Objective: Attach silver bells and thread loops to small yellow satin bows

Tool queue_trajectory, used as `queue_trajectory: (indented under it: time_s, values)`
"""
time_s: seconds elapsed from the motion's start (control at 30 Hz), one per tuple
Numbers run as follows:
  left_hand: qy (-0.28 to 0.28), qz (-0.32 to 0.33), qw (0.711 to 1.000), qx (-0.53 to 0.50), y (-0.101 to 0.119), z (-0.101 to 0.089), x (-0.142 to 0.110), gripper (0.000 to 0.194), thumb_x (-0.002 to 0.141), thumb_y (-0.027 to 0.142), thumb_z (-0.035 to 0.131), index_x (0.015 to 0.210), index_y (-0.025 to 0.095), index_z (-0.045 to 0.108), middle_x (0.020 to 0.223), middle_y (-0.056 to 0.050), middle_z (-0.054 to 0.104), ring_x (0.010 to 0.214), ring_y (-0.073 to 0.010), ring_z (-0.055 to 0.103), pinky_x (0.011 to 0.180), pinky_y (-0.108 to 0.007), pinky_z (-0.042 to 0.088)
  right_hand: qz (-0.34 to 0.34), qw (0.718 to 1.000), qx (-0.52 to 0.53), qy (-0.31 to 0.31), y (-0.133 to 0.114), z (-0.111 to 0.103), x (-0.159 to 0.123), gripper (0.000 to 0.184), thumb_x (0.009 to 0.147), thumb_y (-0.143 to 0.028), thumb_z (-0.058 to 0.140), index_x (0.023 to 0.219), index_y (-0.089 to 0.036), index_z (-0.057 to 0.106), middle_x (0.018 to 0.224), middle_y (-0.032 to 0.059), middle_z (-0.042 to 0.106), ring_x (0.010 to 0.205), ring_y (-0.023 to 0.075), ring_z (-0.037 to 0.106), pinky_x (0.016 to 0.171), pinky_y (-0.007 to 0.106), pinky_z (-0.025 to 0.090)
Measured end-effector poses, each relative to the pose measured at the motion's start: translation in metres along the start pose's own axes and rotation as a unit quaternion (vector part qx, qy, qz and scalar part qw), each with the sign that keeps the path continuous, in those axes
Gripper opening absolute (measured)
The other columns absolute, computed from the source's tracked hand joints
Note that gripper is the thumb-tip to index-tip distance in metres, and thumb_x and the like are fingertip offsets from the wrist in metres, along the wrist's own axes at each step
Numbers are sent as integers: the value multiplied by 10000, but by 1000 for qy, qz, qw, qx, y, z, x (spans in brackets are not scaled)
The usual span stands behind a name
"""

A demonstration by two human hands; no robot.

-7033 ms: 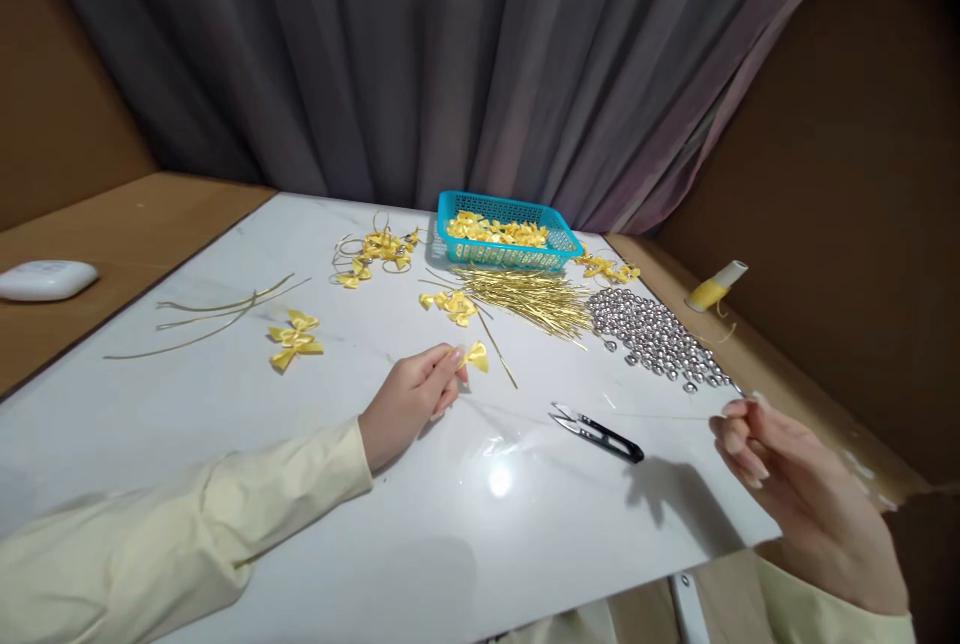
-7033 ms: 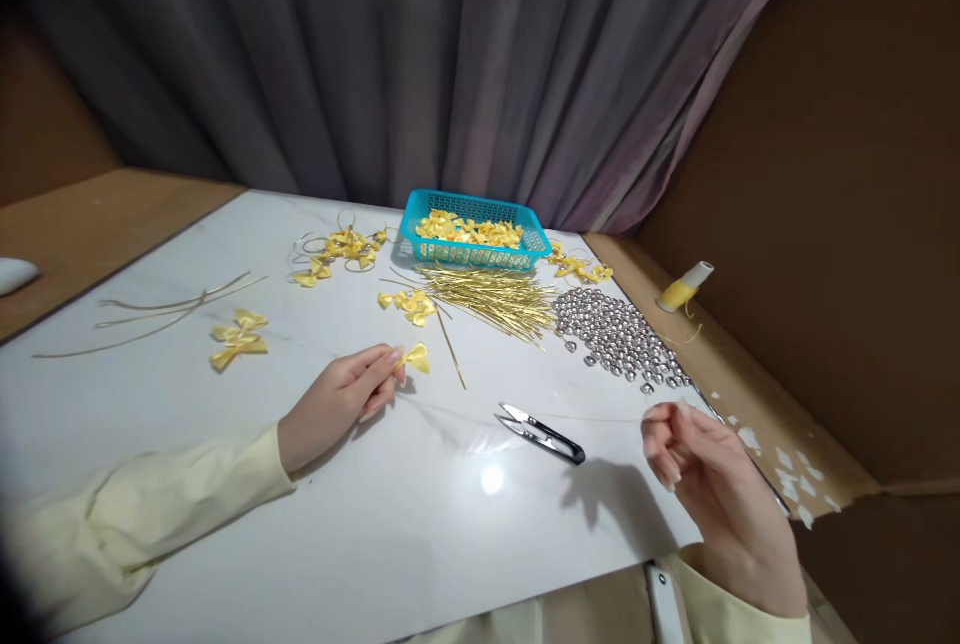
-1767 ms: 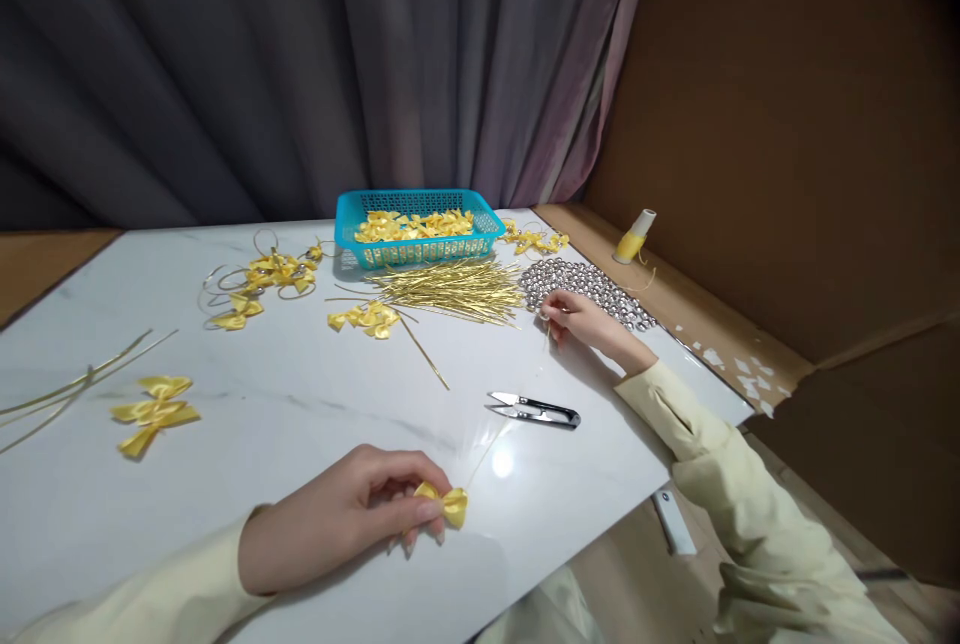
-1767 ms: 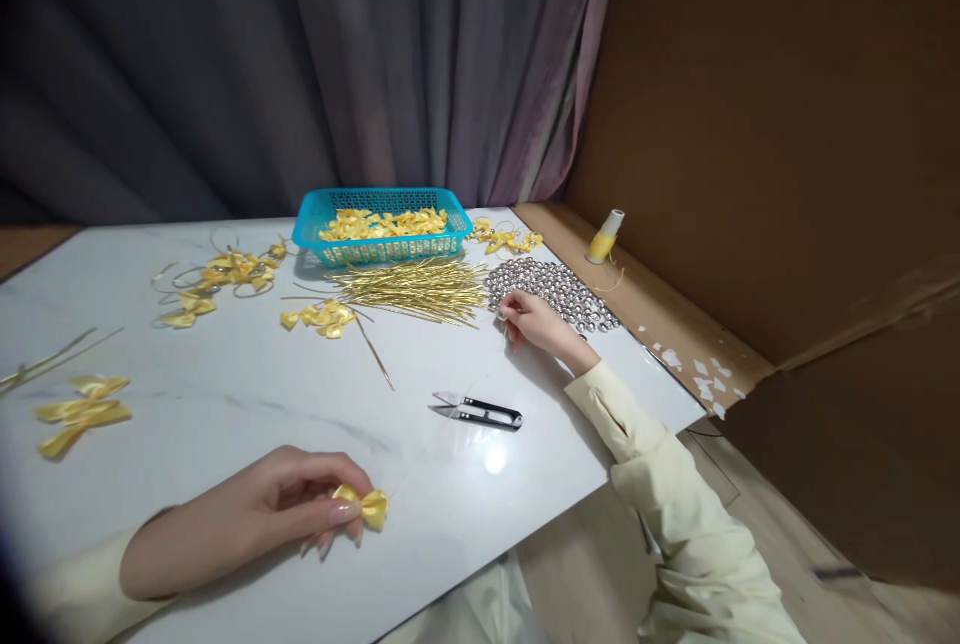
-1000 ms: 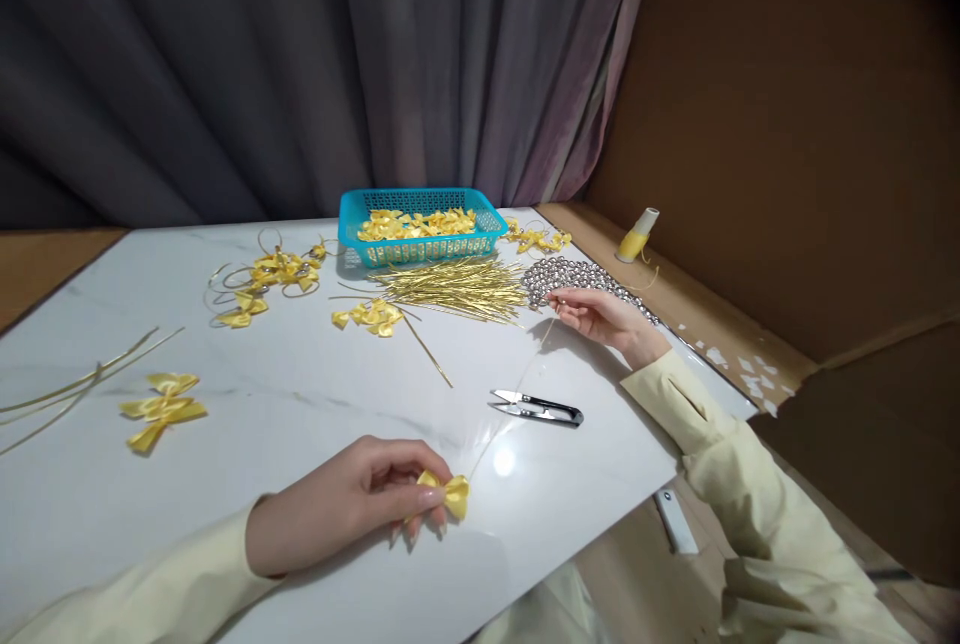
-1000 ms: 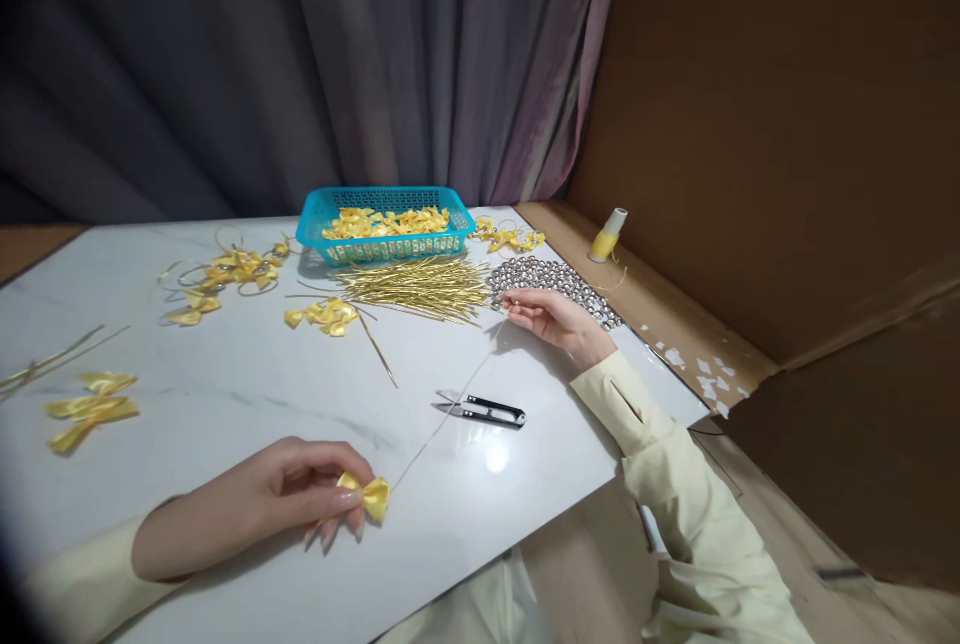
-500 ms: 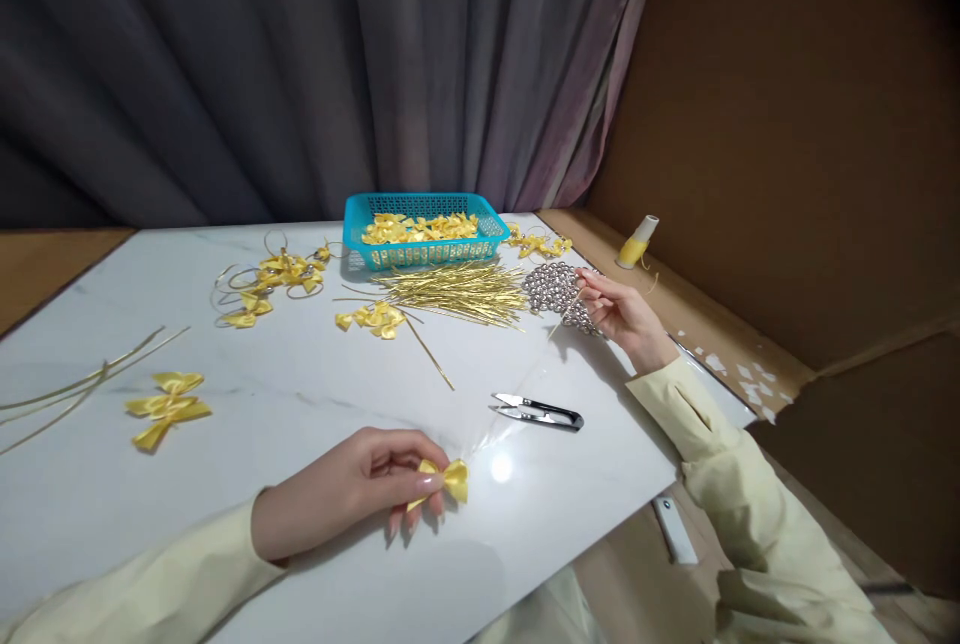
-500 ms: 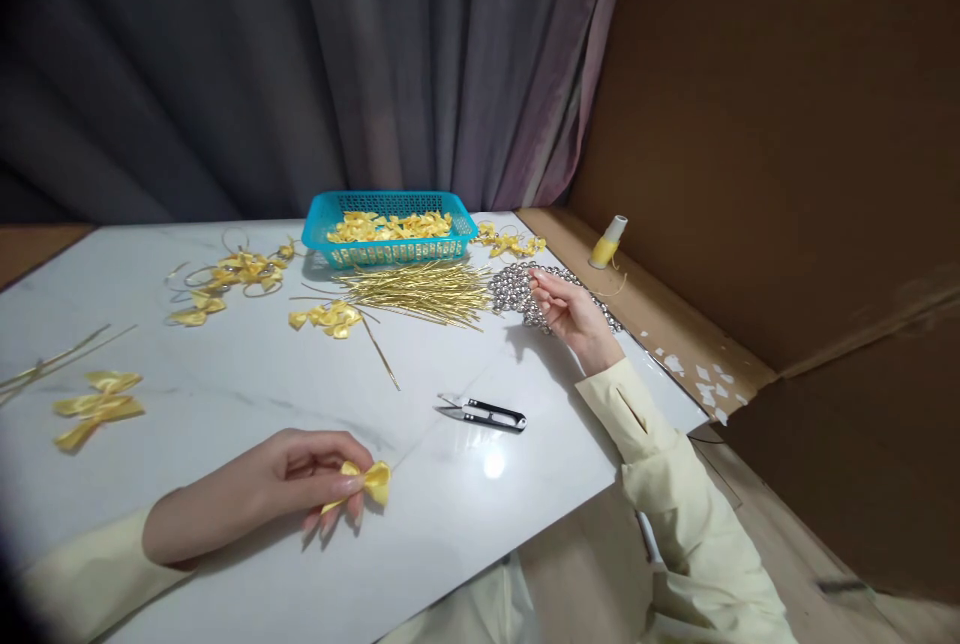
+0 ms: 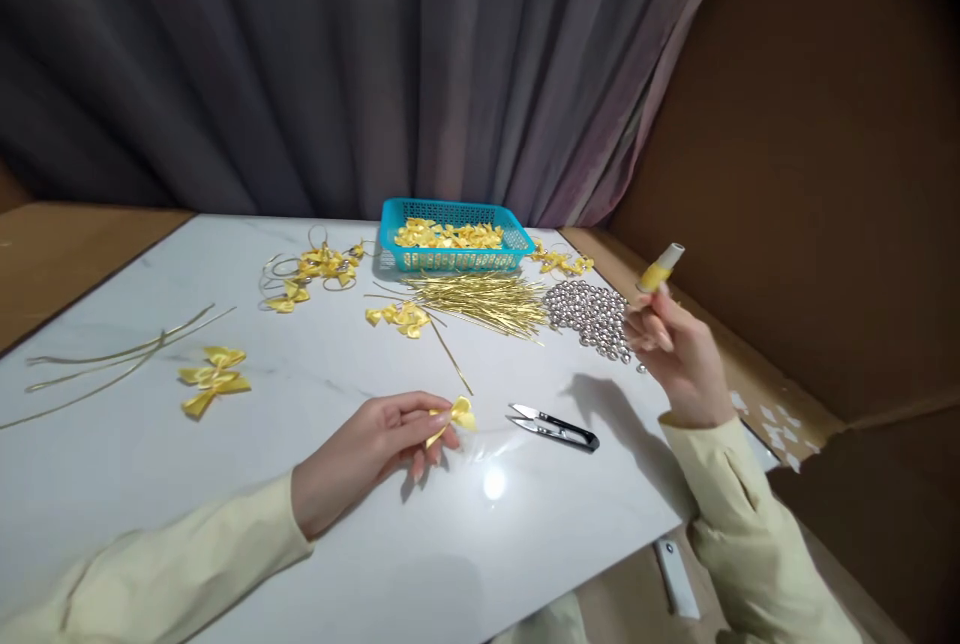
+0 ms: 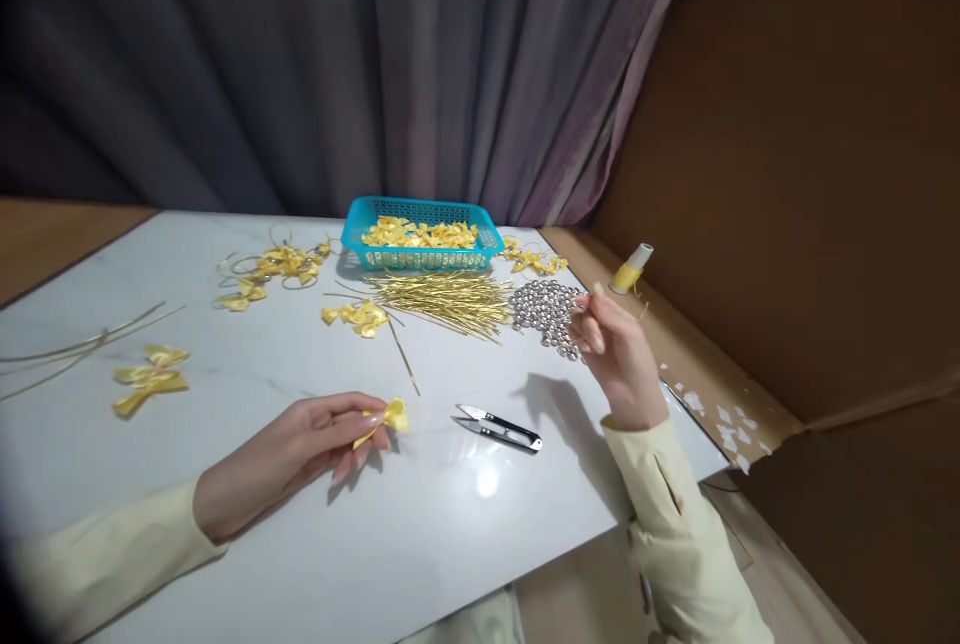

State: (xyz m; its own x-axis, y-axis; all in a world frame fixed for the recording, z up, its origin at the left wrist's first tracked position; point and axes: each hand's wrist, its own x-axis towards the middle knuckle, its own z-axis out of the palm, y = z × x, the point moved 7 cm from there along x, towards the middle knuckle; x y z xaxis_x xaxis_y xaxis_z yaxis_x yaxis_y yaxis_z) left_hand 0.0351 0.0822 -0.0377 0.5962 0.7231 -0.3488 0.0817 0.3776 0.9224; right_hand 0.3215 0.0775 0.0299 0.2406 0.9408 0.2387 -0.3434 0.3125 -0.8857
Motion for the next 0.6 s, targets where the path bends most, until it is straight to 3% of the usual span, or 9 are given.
queue_trajectory:
  time_s: [0.1, 0.23, 0.33, 0.47, 0.6]
  values:
    - [-2, 6, 1000, -3, -1, -1, -1, 196, 792, 269, 595, 893, 103, 573, 773, -69, 657, 535, -73, 463, 510, -209, 392, -34, 999, -9, -34, -24, 31, -29, 189, 832, -285, 536, 704, -190, 637, 331, -75, 157, 400, 86, 188, 378, 164, 250]
    - [1, 20, 1000, -12, -2, -1, -2, 206, 787, 279, 596, 896, 107, 565, 770, -71, 660, 546, -83, 471, 499, -214, 390, -54, 993, -20, -101, -50, 76, -64, 215, 823, -344, 545, 700, -208, 657, 283, -79, 93, 386, 92, 134, 358, 193, 205]
    - [-1, 24, 1000, -20, -1, 0, -4, 192, 786, 285, 595, 870, 114, 576, 805, -73, 661, 562, -87, 475, 516, -219, 401, -44, 982, -11, -181, -59, 104, -82, 220, 794, -382, 576, 668, -235, 683, 274, -74, 173, 329, 76, 145, 317, 214, 162]
    - [-9, 34, 998, -61, -1, -4, -3, 162, 798, 270, 589, 811, 110, 615, 847, -66, 648, 618, -75, 486, 587, -192, 409, 42, 944, 7, -327, -47, 124, -99, 191, 796, -373, 582, 785, -239, 718, 283, -66, 357, 227, 37, 217, 287, 199, 202]
    - [3, 27, 984, -178, -7, -15, 3, 89, 774, 201, 619, 787, 114, 632, 757, -32, 606, 595, -51, 457, 556, -149, 383, 153, 927, -63, -337, -4, 111, -107, 219, 720, -367, 664, 693, -161, 733, 376, 7, 516, 270, 27, 320, 313, 183, 214]
